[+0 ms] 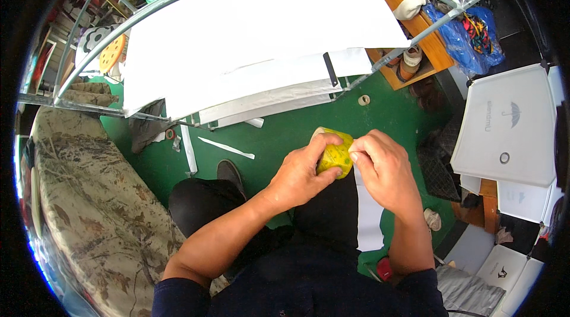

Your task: The person assembles a metal frame by attaching white panels and securing them with tape. They handle the panels and frame, apply tape to joints, and adjust components to fit together.

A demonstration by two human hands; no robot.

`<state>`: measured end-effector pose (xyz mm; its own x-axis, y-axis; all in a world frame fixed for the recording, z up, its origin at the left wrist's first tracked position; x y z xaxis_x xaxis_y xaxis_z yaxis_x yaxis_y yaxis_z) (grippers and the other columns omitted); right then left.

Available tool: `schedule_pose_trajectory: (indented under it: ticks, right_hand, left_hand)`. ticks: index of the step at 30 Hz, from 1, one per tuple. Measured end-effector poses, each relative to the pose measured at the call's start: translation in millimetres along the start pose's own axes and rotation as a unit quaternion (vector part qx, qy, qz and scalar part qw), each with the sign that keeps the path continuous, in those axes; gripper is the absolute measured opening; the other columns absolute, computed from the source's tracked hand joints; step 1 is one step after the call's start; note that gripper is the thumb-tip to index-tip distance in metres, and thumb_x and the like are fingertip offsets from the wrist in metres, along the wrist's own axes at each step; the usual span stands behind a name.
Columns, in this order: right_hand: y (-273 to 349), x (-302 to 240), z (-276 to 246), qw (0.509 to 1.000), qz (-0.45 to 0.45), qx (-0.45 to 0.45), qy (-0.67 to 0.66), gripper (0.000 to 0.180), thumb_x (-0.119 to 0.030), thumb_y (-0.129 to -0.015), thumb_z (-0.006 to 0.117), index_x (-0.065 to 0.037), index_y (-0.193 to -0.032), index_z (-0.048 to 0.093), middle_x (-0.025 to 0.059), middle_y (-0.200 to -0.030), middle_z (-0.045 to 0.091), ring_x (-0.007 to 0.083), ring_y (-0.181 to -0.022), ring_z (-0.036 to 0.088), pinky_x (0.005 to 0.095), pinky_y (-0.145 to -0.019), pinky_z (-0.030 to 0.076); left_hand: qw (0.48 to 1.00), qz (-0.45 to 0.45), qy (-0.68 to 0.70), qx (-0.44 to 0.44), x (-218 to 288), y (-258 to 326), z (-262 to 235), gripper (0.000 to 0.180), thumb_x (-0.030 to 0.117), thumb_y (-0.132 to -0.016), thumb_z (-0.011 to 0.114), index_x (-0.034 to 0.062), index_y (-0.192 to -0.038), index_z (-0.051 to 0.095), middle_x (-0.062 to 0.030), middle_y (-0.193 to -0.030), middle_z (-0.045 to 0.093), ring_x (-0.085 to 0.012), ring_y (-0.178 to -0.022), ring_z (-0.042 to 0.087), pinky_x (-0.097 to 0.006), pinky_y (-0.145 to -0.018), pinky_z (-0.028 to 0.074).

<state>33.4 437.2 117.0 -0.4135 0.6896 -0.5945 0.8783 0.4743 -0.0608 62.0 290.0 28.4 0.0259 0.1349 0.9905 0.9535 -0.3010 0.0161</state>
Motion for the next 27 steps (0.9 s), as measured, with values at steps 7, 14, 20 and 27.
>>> schedule_pose_trajectory:
  ticks: [7, 14, 20, 27]
  right_hand:
    - [-1.7, -4.6, 2.3, 1.0, -0.011, 0.022, 0.013, 0.009, -0.003, -0.087, 0.064, -0.003, -0.091, 0.056, 0.0137, -0.085, 0.056, 0.0357, -0.081, 0.058, 0.0465, -0.07, 0.047]
    - [-1.3, -11.3, 1.1, 0.998, -0.048, 0.044, 0.007, 0.011, -0.001, -0.085, 0.065, -0.004, -0.091, 0.056, 0.0132, -0.085, 0.056, 0.035, -0.08, 0.058, 0.046, -0.07, 0.046]
    - [0.0, -20.8, -6.5, 0.995, -0.081, 0.054, 0.008, 0.012, -0.001, -0.084, 0.066, -0.004, -0.091, 0.057, 0.012, -0.085, 0.057, 0.0333, -0.079, 0.059, 0.0446, -0.068, 0.048]
    - [-5.7, -20.9, -25.0, 0.994, -0.052, 0.094, -0.025, 0.006, -0.001, -0.087, 0.066, -0.002, -0.091, 0.061, 0.0123, -0.088, 0.06, 0.0311, -0.08, 0.061, 0.04, -0.069, 0.049]
  left_hand:
    - [0.997, 0.038, -0.044, 0.058, 2.5, -3.2, -3.9, 0.058, 0.002, -0.086, 0.074, 0.0109, -0.133, 0.042, -0.0131, -0.096, 0.064, -0.0182, -0.077, 0.064, -0.034, -0.068, 0.053]
    - [0.999, -0.012, 0.009, 0.03, -0.8, -6.6, -11.1, 0.051, 0.0, -0.087, 0.073, 0.0073, -0.129, 0.046, -0.0088, -0.097, 0.063, -0.0118, -0.082, 0.061, -0.029, -0.071, 0.051]
    - [0.993, -0.035, 0.115, 0.015, -15.0, -6.0, -12.3, 0.03, -0.001, -0.092, 0.068, 0.0046, -0.118, 0.055, -0.0022, -0.098, 0.062, -0.0069, -0.088, 0.057, -0.025, -0.076, 0.05]
    - [0.972, -0.024, 0.232, 0.017, -1.0, 0.3, -15.4, 0.017, 0.003, -0.095, 0.067, 0.0025, -0.112, 0.063, -0.0025, -0.103, 0.066, -0.0068, -0.093, 0.059, -0.024, -0.081, 0.05]
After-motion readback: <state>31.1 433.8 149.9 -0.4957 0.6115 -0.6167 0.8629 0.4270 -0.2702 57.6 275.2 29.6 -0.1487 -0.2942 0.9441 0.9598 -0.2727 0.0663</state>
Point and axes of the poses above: each hand's wrist, its own y-axis away from the middle knuckle, its own z-axis out of the palm, x = y × z, the point moved 5 cm from there along -y, towards the middle knuckle
